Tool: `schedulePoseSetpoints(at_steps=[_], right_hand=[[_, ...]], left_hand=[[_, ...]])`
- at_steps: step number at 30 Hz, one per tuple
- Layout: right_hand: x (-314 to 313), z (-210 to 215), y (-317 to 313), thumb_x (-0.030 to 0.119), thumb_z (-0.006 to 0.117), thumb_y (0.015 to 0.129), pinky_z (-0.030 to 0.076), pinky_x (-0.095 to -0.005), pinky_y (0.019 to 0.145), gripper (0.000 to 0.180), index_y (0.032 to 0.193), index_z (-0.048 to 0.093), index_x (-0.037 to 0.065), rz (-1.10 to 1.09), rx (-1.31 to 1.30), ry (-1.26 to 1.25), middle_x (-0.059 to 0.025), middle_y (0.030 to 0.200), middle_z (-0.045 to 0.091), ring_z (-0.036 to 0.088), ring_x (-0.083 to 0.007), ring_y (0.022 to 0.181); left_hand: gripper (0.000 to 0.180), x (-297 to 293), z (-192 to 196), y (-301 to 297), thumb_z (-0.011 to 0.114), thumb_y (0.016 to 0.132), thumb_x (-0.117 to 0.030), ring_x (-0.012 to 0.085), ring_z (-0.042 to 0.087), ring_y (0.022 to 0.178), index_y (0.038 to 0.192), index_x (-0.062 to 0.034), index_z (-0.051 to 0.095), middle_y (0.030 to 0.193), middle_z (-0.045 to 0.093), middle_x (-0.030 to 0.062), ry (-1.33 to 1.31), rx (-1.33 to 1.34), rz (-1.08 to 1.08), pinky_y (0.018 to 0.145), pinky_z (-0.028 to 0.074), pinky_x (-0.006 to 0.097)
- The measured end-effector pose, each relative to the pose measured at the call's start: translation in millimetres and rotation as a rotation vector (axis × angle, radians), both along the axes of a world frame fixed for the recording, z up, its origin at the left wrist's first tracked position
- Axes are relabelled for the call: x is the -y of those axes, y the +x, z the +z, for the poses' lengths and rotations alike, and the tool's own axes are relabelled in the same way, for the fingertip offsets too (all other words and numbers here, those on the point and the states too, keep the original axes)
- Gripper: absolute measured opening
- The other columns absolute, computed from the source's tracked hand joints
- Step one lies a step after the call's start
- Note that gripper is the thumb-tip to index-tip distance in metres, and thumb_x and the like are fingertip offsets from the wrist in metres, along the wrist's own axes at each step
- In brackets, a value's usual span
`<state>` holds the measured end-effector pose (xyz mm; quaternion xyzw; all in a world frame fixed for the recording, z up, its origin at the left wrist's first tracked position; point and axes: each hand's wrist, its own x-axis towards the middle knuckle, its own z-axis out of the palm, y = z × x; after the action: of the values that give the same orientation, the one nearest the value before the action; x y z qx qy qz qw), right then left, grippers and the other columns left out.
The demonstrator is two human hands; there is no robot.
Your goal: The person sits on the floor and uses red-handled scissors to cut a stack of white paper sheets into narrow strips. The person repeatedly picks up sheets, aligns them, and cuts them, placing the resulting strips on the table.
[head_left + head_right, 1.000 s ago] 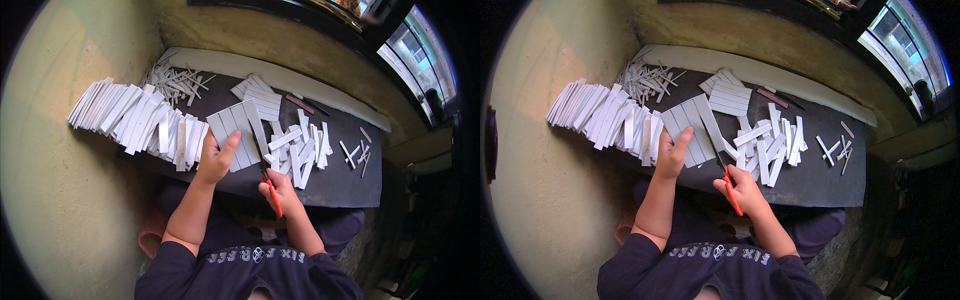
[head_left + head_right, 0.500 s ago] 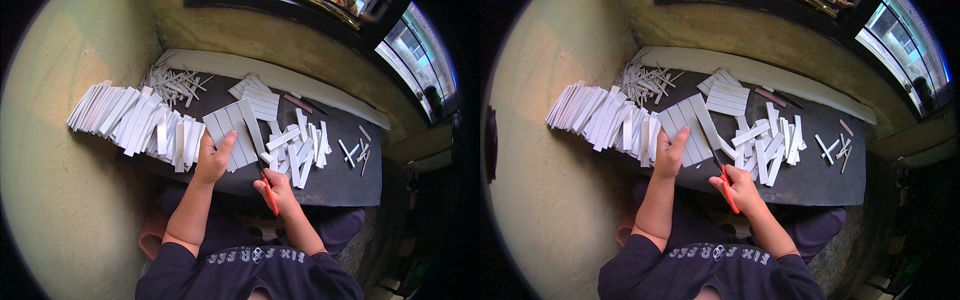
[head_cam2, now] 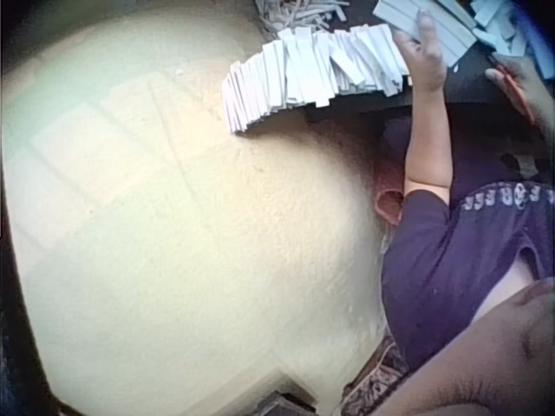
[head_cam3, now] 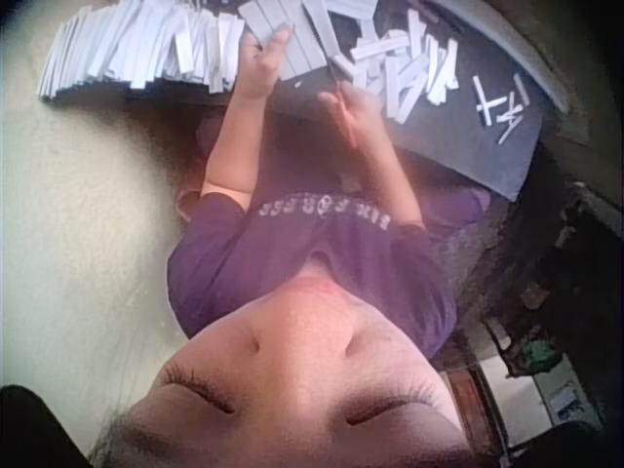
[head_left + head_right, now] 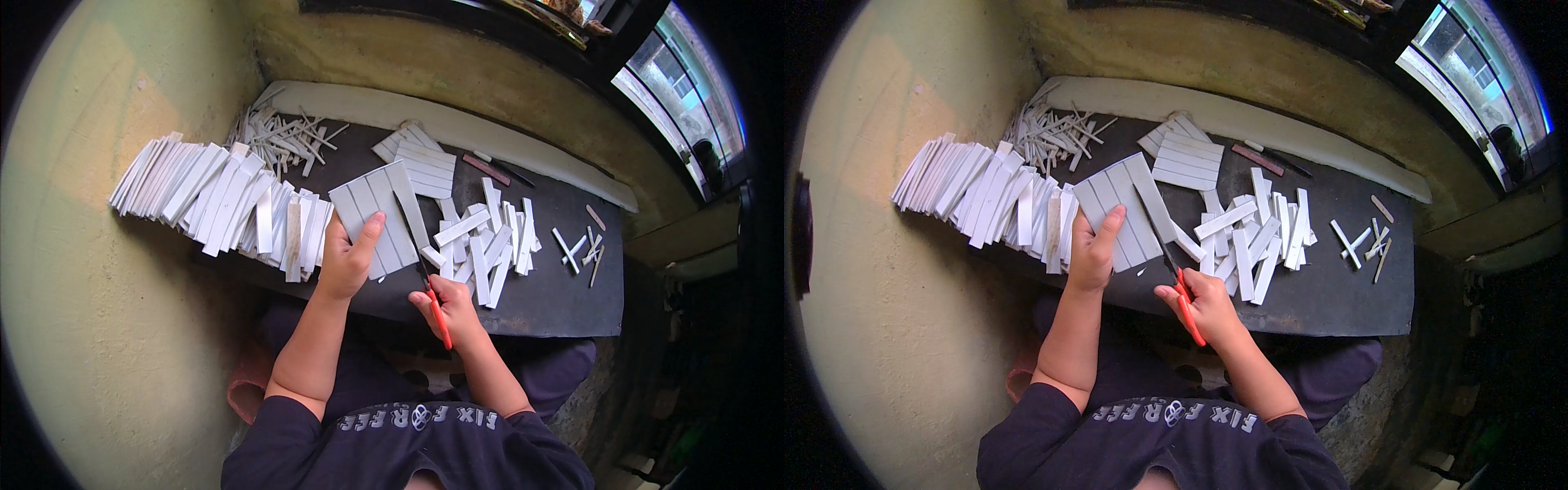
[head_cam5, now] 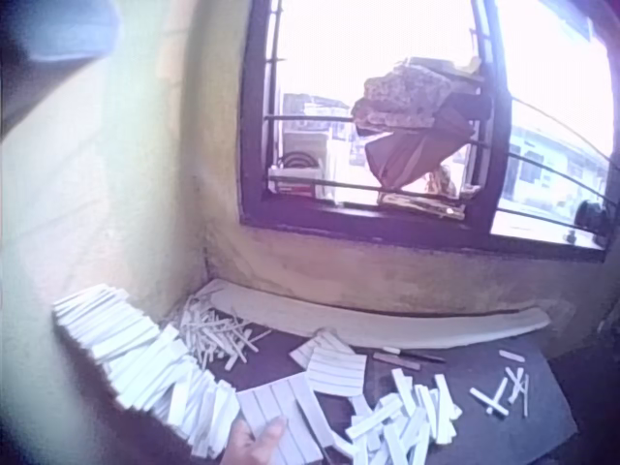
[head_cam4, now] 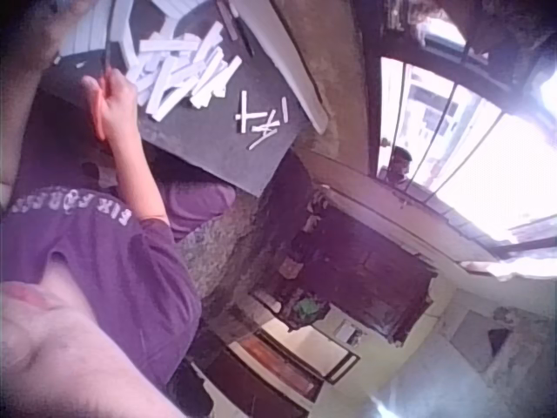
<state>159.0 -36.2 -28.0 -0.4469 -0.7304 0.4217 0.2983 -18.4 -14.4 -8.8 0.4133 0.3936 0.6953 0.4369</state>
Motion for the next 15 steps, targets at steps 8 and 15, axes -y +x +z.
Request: schedulePoseSetpoints(at_steps=[8, 15], right_hand=[[2, 4, -1, 0.032, 0.069, 0.076, 0.034, -0.0324, 0.045, 0.046, 0.060, 0.041, 0.000, 0.019, 0.045, -0.020, -0.0129, 0.050, 0.041, 0.037, -0.0229, 0.045], [6, 4, 4, 0.032, 0.070, 0.072, 0.037, -0.0334, 0.049, 0.042, 0.067, 0.043, 0.000, 0.055, 0.020, -0.078, -0.0135, 0.056, 0.044, 0.042, -0.0242, 0.050]], left_hand=[[0.024, 2, 0, -11, 0.052, 0.088, -0.015, 0.0110, 0.056, 0.087, 0.106, -0.0009, 0.056, 0.098, 0.060, 0.0051, -0.158, 0.214, -0.022, 0.077, 0.043, 0.026], [0.022, 3, 2, -13, 0.051, 0.089, -0.016, 0.0102, 0.057, 0.085, 0.103, -0.0011, 0.059, 0.095, 0.062, 0.0043, -0.101, 0.166, -0.050, 0.075, 0.044, 0.025]])
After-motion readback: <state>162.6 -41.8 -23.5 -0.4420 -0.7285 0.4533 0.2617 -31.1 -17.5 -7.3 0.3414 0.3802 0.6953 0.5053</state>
